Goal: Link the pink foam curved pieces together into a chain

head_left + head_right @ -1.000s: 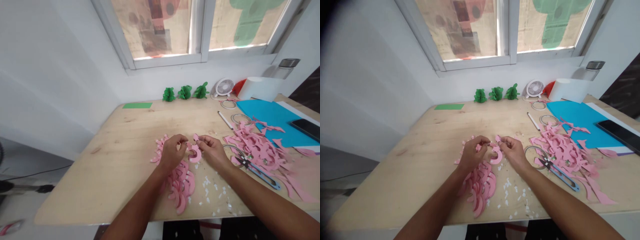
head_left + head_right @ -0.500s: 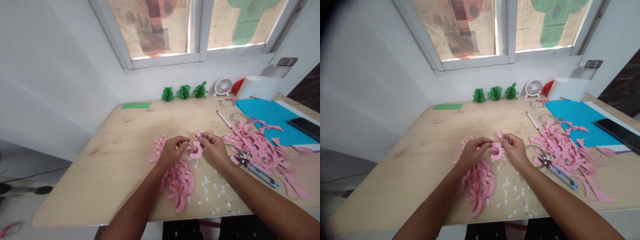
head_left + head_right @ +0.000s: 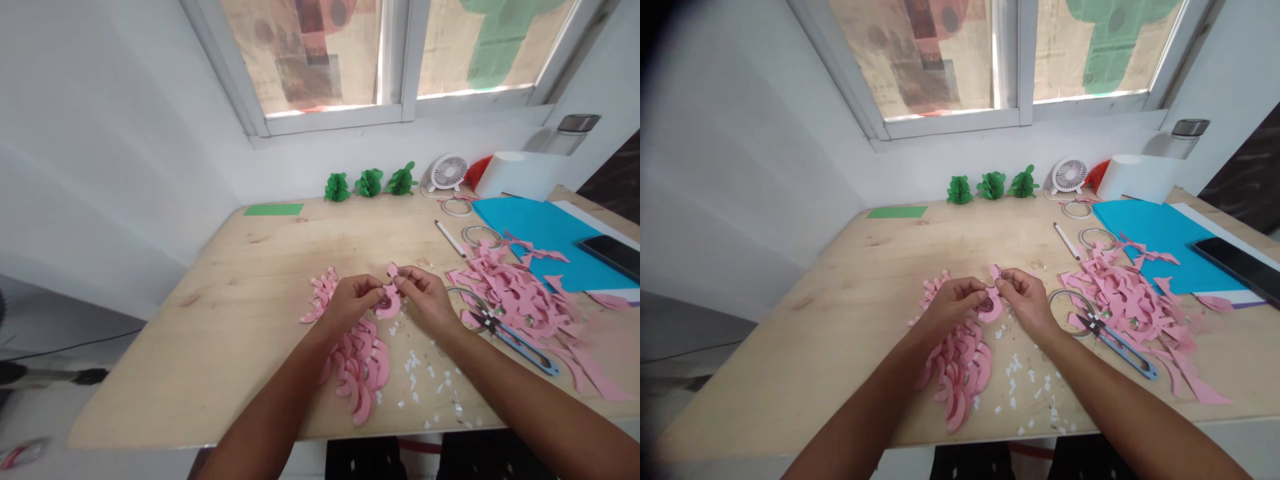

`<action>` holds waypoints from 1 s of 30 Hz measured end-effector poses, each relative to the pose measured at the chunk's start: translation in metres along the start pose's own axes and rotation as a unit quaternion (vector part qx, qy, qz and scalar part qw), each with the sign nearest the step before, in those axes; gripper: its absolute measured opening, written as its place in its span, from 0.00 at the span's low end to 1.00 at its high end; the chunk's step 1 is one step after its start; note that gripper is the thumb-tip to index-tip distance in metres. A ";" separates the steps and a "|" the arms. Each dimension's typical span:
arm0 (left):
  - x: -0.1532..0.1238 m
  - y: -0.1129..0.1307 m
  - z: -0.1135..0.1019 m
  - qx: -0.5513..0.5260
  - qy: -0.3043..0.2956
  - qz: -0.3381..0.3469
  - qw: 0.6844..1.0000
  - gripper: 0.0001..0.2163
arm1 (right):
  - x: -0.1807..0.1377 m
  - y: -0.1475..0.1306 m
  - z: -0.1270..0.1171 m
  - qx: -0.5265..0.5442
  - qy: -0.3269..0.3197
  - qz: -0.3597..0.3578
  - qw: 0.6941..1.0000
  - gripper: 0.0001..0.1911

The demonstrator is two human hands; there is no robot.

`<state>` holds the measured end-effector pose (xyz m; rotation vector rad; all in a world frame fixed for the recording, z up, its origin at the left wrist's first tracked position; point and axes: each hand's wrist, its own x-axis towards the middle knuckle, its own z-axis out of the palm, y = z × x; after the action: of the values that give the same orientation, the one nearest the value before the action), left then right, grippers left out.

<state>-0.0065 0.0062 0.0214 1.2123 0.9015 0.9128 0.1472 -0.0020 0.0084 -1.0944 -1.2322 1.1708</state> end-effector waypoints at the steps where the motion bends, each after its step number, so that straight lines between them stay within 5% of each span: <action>1: 0.000 0.000 0.000 -0.005 0.013 0.008 1.000 0.06 | 0.000 -0.002 0.000 -0.007 -0.005 -0.008 1.000 0.10; 8: 0.003 0.004 -0.004 -0.019 0.100 0.049 0.994 0.05 | -0.001 -0.001 0.001 -0.017 -0.086 0.002 0.996 0.11; 15: 0.004 0.000 -0.001 -0.017 0.112 0.052 0.992 0.06 | 0.000 0.005 0.004 -0.038 -0.100 0.021 0.994 0.10; 30: 0.000 0.002 -0.014 0.049 -0.029 0.066 0.996 0.14 | 0.001 0.000 0.000 0.002 -0.007 0.023 1.000 0.11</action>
<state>-0.0194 0.0111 0.0219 1.3890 0.8362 0.9420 0.1474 -0.0009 0.0080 -1.1182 -1.2203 1.2164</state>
